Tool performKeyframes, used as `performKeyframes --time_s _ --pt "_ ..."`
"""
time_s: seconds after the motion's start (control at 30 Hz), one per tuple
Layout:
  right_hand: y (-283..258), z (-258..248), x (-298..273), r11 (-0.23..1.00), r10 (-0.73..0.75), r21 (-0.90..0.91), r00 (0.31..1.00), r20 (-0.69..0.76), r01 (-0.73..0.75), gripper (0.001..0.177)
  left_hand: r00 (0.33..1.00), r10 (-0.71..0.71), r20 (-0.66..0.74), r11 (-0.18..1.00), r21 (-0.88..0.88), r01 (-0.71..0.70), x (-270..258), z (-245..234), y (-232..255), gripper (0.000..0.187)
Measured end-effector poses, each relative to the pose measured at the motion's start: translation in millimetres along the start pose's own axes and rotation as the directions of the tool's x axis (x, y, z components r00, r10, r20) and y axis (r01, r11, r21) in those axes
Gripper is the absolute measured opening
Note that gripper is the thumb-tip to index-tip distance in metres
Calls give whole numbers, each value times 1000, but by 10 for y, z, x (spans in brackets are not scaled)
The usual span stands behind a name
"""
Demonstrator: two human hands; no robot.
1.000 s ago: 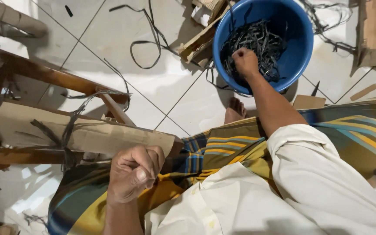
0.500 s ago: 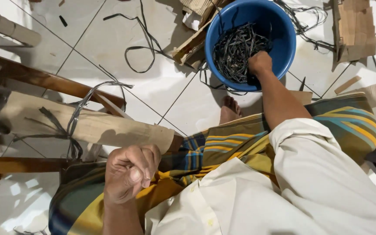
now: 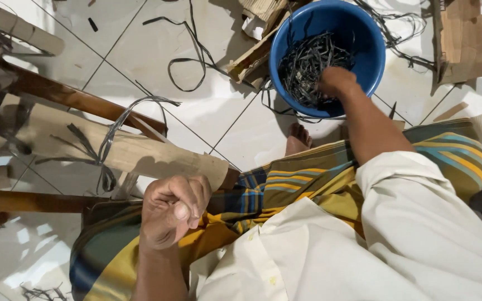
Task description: Wrapping protective cardboard around wooden chair legs and securing them with wire ties.
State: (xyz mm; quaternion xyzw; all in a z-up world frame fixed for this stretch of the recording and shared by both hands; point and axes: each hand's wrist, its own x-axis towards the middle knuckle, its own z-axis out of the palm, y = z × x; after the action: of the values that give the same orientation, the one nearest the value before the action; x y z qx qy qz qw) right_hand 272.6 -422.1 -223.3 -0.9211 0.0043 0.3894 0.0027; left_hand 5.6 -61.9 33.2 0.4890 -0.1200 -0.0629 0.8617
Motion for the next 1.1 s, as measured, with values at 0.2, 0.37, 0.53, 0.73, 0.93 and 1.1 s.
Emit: performKeyframes --time_s 0.2,0.37,0.53,0.73,0.93,1.1 --pt "119 -847 -807 804 -147 560 980 -137 199 17 999 -7 47 1000 31 6 4 110 57 22" --pt "179 -1440 -1526 615 -214 734 957 -195 287 15 997 -29 69 999 35 26 -39 178 78 25" --pt "251 -1778 -2108 593 -351 637 870 -348 494 16 998 0 62 999 32 -2 -64 230 55 26" --pt "151 -1777 -2326 526 -523 469 705 -479 709 27 1000 -18 10 997 73 17 -111 302 57 25" --pt "-378 -1792 -2686 490 -599 429 651 -466 759 27 999 -38 -22 987 155 41 -224 219 -3 21" --pt "-638 -1756 -2652 459 -665 389 599 -446 799 35 992 -11 -122 958 283 45 -216 228 18 18"
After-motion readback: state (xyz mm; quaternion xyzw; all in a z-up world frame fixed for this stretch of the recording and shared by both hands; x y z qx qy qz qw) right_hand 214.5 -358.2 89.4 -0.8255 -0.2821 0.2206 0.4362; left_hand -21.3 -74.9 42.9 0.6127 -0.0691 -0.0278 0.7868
